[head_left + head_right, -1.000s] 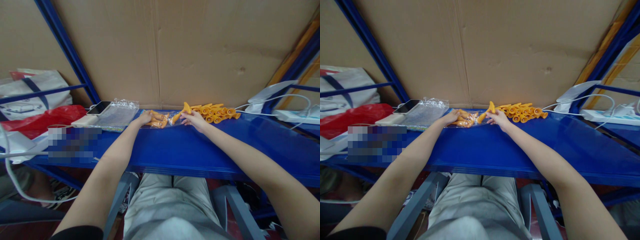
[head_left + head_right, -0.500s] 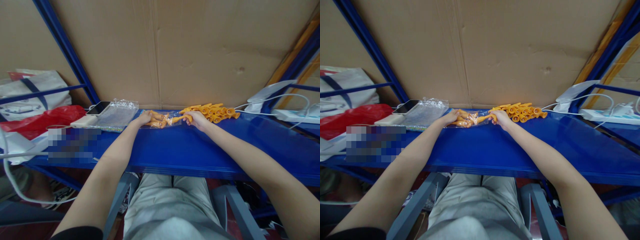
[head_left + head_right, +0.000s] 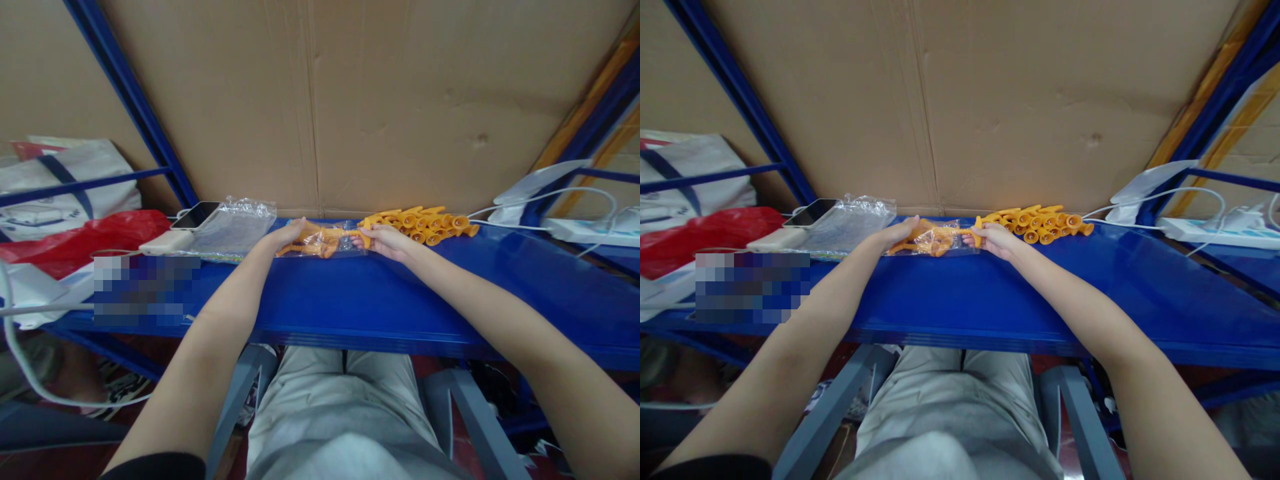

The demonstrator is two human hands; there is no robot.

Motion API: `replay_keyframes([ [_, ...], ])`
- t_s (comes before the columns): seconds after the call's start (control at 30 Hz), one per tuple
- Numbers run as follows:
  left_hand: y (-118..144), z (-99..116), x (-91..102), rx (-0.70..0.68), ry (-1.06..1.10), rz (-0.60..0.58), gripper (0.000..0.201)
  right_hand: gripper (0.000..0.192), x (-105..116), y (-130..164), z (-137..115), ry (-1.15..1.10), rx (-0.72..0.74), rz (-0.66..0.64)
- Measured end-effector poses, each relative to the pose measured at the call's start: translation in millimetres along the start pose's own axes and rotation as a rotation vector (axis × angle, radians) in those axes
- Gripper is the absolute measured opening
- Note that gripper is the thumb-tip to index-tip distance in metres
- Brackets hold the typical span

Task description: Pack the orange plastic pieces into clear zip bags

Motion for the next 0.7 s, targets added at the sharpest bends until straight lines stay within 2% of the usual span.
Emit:
replay_keyframes([
  [0.23, 7, 6, -9.3, 0.015, 0.137, -0.082, 0.068, 0.024, -16, 0, 5, -0.099, -0.033, -0.082],
  [0.4, 8, 7, -11.0, 0.028, 0.152, -0.132, 0.065, 0.025, -27, 2, 9, -0.015, -0.079, -0.147],
  [0.57, 14, 12, -11.2, 0.039, 0.205, -0.11, 0.061, 0.025, -25, -5, 9, 0.145, -0.13, -0.093],
  [0.7, 14, 12, -10.9, 0.045, 0.276, -0.112, 0.058, 0.025, -25, -16, 7, 0.152, -0.16, -0.091],
])
Point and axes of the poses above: each hand's wrist, its own y-axis away from the middle knuckle, its own x-axis out of the back of the hand, z = x × y, the point moved 7 cm from there along -y, towards the middle knuckle, and after that the axes turned 6 degrees about -z, right-handed, at the moved point
